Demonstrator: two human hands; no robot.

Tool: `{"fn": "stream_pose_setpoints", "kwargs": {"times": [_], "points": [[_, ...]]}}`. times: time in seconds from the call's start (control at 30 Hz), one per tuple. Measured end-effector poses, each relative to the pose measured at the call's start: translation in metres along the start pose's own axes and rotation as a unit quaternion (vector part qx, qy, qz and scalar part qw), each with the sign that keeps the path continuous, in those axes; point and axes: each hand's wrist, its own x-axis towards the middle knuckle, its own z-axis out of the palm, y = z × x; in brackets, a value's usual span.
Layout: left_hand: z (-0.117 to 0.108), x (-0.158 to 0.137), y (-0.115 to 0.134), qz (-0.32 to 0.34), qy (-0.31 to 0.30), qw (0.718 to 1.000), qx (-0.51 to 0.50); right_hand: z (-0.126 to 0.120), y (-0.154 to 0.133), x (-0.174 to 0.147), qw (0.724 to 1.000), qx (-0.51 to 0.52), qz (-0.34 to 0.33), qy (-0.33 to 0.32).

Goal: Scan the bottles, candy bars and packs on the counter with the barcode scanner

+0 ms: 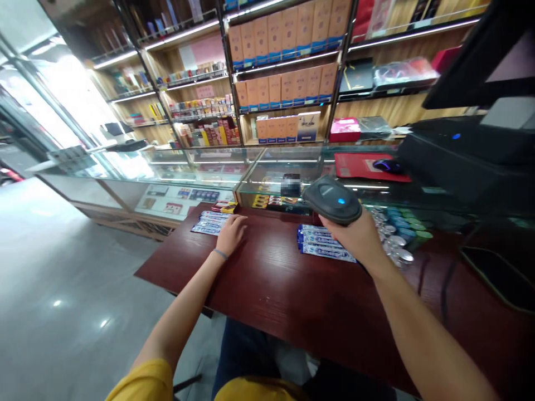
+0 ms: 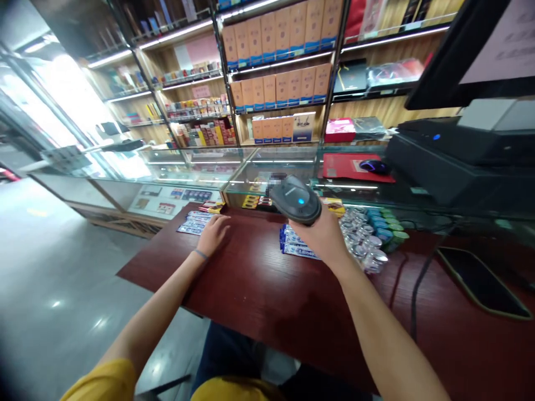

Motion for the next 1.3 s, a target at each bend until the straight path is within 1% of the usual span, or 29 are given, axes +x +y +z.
{"fn": "stream_pose_setpoints", "kwargs": {"times": [0.1, 0.2, 0.27, 0.37, 0.47, 0.6, 0.8, 0.93, 1.0, 1.03, 1.1, 1.13, 1.17, 1.2, 1.23, 1.3], "points": [[-0.021, -0.019, -0.041, -0.061, 0.000, 0.997, 0.049, 0.023, 0.003, -0.009, 0.999, -0.011, -0.004, -0.038], [-0.036, -0.035, -0.073, -0.101, -0.004, 0.991, 0.090, 0.038, 0.005, -0.016, 0.995, -0.050, 0.012, -0.081], [-0.041, -0.043, -0.086, -0.113, -0.011, 0.988, 0.105, 0.044, 0.004, -0.019, 0.993, -0.061, 0.015, -0.101], [-0.044, -0.049, -0.096, -0.139, -0.009, 0.983, 0.122, 0.050, 0.003, -0.020, 0.991, -0.067, 0.014, -0.115], [-0.042, -0.052, -0.098, -0.154, -0.020, 0.978, 0.140, 0.052, 0.006, -0.021, 0.990, -0.065, 0.014, -0.123], [-0.040, -0.053, -0.096, -0.150, -0.048, 0.976, 0.148, 0.054, 0.013, -0.022, 0.990, -0.065, 0.016, -0.121], [-0.042, -0.053, -0.095, -0.134, -0.052, 0.978, 0.149, 0.055, 0.012, -0.021, 0.990, -0.065, 0.008, -0.125], [-0.047, -0.052, -0.088, -0.131, -0.054, 0.979, 0.146, 0.053, 0.012, -0.020, 0.991, -0.067, 0.010, -0.120], [-0.048, -0.049, -0.080, -0.130, -0.042, 0.984, 0.117, 0.051, 0.014, -0.019, 0.992, -0.061, 0.008, -0.113], [-0.047, -0.046, -0.074, -0.133, -0.027, 0.987, 0.089, 0.050, 0.015, -0.019, 0.993, -0.056, 0.006, -0.108], [-0.042, -0.035, -0.058, -0.158, 0.031, 0.987, 0.001, 0.047, 0.018, -0.017, 0.994, -0.045, 0.001, -0.098], [-0.038, -0.027, -0.048, -0.184, 0.064, 0.979, -0.061, 0.046, 0.020, -0.016, 0.995, -0.040, -0.001, -0.091], [-0.033, -0.018, -0.037, -0.217, 0.099, 0.962, -0.134, 0.045, 0.021, -0.015, 0.996, -0.037, -0.002, -0.084], [-0.026, -0.009, -0.025, -0.255, 0.113, 0.934, -0.223, 0.043, 0.022, -0.014, 0.996, -0.036, -0.003, -0.078], [-0.019, 0.001, -0.013, -0.295, 0.115, 0.892, -0.322, 0.041, 0.023, -0.012, 0.997, -0.036, -0.003, -0.072], [-0.002, 0.020, 0.013, -0.344, 0.088, 0.795, -0.493, 0.035, 0.023, -0.010, 0.997, -0.041, -0.004, -0.069]]}}
